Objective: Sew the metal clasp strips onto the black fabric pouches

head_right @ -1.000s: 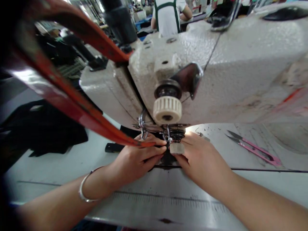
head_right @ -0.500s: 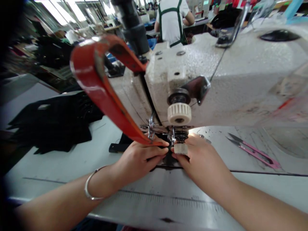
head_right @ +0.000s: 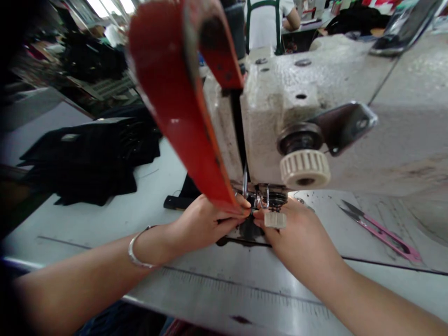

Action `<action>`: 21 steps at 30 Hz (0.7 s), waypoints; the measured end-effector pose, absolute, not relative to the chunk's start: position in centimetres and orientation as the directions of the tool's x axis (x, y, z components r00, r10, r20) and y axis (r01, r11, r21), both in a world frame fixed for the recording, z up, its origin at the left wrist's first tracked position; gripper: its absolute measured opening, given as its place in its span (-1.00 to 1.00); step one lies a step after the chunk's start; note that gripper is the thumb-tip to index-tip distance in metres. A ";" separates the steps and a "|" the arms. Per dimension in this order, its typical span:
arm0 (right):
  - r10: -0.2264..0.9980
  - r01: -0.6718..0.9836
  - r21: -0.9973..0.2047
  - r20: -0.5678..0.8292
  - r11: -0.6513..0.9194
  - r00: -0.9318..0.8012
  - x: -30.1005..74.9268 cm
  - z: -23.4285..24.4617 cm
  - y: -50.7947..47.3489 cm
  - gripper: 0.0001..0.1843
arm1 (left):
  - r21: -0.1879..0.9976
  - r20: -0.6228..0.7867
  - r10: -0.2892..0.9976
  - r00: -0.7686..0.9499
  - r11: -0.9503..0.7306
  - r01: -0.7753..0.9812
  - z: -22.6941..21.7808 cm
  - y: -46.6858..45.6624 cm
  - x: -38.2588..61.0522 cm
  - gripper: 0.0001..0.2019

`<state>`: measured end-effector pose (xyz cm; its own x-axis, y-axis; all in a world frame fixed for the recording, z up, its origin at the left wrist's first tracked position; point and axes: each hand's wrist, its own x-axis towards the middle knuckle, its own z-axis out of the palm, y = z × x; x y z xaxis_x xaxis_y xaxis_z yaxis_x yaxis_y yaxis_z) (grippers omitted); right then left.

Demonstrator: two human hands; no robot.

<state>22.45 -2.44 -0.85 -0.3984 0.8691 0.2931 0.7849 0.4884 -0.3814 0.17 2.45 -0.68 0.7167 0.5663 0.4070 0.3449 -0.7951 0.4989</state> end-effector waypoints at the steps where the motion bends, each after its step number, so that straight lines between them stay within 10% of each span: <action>1: 0.861 0.788 -0.354 0.286 0.504 -0.422 22.5 -0.9 -2.3 -0.75 | 0.498 0.412 0.568 0.713 -0.795 0.345 -0.7 2.6 0.2 -0.90; 21: 0.870 0.806 -0.356 0.331 0.473 -0.364 22.6 -2.2 -1.2 -0.76 | 0.523 0.441 0.640 0.629 -0.753 0.399 -1.1 3.5 0.9 -0.91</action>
<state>22.64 -1.22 -2.21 -0.3644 0.8703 0.3315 0.8060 0.4730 -0.3558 0.94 3.47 -1.07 0.6294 0.6396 0.4413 0.3987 -0.7532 0.5231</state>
